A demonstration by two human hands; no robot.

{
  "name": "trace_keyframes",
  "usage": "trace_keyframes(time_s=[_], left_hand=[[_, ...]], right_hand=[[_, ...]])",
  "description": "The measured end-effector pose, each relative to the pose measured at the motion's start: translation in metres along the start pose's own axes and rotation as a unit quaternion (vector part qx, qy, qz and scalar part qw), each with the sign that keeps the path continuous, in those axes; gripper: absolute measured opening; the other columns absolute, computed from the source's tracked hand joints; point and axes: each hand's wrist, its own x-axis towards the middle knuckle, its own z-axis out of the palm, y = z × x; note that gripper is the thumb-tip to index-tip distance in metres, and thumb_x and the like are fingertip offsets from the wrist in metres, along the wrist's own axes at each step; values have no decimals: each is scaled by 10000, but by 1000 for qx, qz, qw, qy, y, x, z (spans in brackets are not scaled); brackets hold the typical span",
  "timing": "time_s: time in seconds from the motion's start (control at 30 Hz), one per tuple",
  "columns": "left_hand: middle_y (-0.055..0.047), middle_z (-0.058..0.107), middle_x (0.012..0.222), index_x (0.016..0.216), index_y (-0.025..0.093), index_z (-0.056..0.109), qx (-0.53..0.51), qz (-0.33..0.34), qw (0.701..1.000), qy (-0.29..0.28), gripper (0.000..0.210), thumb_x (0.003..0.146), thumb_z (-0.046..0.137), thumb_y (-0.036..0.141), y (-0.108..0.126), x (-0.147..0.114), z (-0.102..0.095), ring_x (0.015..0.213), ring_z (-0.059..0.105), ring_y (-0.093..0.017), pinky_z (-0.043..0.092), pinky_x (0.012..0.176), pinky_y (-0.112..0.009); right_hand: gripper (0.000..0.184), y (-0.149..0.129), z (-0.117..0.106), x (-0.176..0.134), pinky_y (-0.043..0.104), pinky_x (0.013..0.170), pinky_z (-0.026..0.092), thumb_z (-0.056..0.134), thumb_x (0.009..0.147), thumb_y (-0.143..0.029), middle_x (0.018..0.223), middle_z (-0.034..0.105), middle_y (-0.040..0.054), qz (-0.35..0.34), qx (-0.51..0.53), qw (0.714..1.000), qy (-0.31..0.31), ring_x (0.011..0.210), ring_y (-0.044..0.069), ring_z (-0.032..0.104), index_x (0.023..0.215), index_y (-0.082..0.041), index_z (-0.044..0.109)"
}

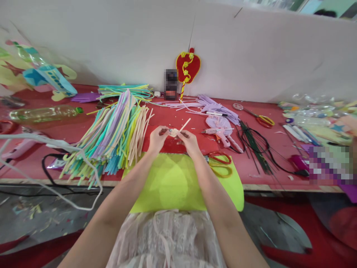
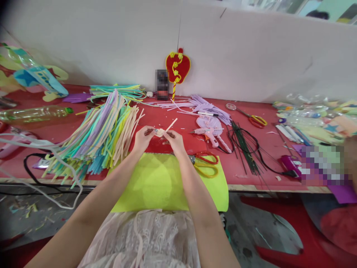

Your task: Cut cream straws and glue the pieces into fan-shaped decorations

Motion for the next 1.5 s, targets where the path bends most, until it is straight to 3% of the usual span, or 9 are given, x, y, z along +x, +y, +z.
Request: trace_keyframes(time_s=[0.17,0.33,0.43,0.6,1.03,1.5], left_hand=[[-30,673,820,813,187,631,11,4,1000,-7,107,749,610,271,3,0,0,766,623,-142,486,772,-285],[-51,689,877,904,180,640,-31,-21,999,-29,226,720,651,312,0,0,3,801,639,-154,491,773,-287],[-48,696,812,829,171,657,-18,-42,997,-59,216,703,667,347,-2,-2,6,755,639,-163,489,726,-283],[-25,694,741,746,177,671,6,-34,998,-49,158,725,637,330,0,-4,5,701,625,-161,476,690,-273],[-17,696,793,806,201,682,76,19,995,-64,114,769,591,259,-1,-3,2,723,617,-157,462,717,-270],[-20,694,757,762,174,662,24,-24,997,-65,153,751,603,314,0,-2,2,715,624,-156,463,714,-270]], right_hand=[[309,-1,0,-1,224,523,512,693,661,-453,779,674,15,-16,-24,999,15,728,154,635,839,-202,665],[332,-4,1,0,227,535,520,674,671,-478,826,681,19,-56,-28,996,61,766,159,634,858,-203,665],[325,-4,1,-1,231,550,530,667,681,-483,830,681,18,-68,-19,995,74,764,156,634,844,-202,657],[339,-5,3,-2,249,560,542,669,668,-501,839,684,17,-57,-26,996,59,790,171,635,835,-206,651],[342,-6,1,-2,250,512,515,646,688,-514,855,682,18,-52,-40,997,42,833,203,646,860,-223,598],[334,-6,1,-3,232,501,520,663,693,-480,837,678,30,-65,-29,997,23,793,188,646,872,-203,609]])
